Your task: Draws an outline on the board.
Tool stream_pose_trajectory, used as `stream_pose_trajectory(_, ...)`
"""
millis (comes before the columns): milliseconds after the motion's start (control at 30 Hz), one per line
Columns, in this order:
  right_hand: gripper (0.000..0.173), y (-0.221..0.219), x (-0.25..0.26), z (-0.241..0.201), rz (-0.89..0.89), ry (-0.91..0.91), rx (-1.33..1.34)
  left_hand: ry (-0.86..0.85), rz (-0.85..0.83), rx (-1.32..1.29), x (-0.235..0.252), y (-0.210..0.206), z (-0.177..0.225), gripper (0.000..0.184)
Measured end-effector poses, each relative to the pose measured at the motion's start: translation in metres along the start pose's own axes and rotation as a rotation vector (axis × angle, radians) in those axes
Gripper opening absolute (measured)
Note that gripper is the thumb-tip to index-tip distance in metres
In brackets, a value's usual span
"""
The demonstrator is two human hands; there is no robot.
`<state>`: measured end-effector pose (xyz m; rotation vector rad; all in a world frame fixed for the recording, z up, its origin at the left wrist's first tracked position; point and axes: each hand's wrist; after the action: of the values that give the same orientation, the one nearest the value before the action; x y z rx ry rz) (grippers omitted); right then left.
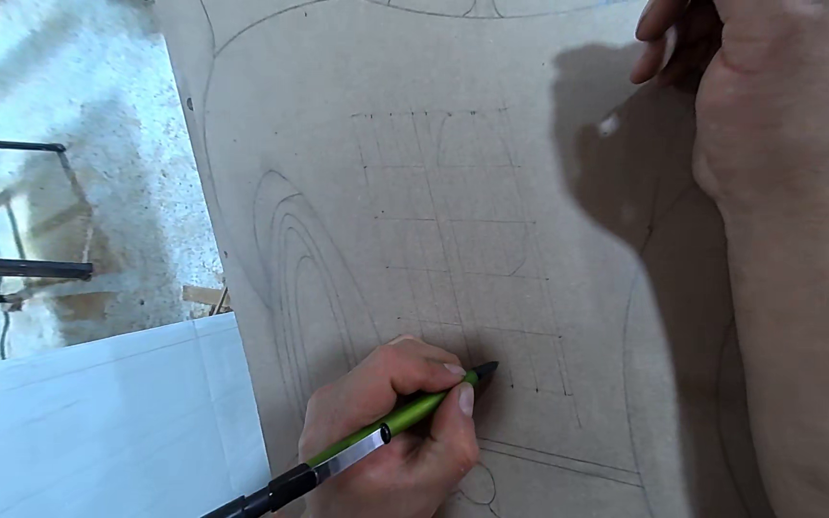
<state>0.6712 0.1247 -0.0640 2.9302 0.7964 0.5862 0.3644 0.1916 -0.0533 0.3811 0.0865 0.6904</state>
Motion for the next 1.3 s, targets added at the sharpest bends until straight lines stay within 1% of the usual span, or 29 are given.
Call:
stream_pose_trajectory(133, 0.025, 0.0, -0.001, 0.0, -0.003, 0.002, -0.001, -0.054, -0.084, -0.011, 0.0, 0.002, -0.003, 0.006)
stream_pose_trajectory(200, 0.025, 0.0, -0.001, -0.001, -0.002, -0.006, -0.002, -0.043, -0.067, -0.002, 0.0, 0.002, -0.003, 0.006)
stream_pose_trajectory(333, 0.025, 0.0, 0.001, -0.001, -0.009, 0.005, 0.0, 0.045, 0.03, -0.016, 0.01, 0.001, 0.003, 0.006)
stream_pose_trajectory(467, 0.025, -0.001, 0.002, -0.001, -0.007, -0.005, 0.002, 0.073, -0.009, -0.065, 0.017, 0.007, 0.004, 0.008)
stream_pose_trajectory(567, 0.025, -0.001, 0.002, -0.003, 0.0, -0.027, -0.008, 0.042, -0.046, -0.021, 0.013, 0.006, 0.003, 0.005)
stream_pose_trajectory(733, 0.029, -0.001, 0.002, -0.004, 0.004, -0.036, -0.024, 0.074, 0.0, -0.037, 0.018, 0.003, 0.006, 0.006)
stream_pose_trajectory(867, 0.025, -0.001, 0.002, -0.006, 0.003, -0.035, -0.004, 0.108, 0.044, -0.035, 0.026, 0.004, 0.008, 0.007)
stream_pose_trajectory(1033, 0.024, -0.001, 0.002, -0.008, -0.001, -0.037, 0.004, 0.085, -0.021, -0.068, 0.026, 0.007, 0.006, 0.006)
stream_pose_trajectory(1200, 0.022, -0.001, 0.002, -0.009, -0.002, -0.038, 0.006, 0.122, 0.059, -0.02, 0.031, 0.005, 0.007, 0.008)
stream_pose_trajectory(1300, 0.021, 0.0, 0.002, -0.01, -0.004, -0.047, 0.014, 0.148, 0.1, 0.001, 0.042, 0.004, 0.009, 0.006)
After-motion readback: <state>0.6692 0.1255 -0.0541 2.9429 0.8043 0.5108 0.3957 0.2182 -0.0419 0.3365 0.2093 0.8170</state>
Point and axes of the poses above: each hand's wrist, its own x-axis towards the middle knuckle, its own y-axis out of the back of the hand, z = x × y, and after that the axes turned 5 degrees about y, right-handed
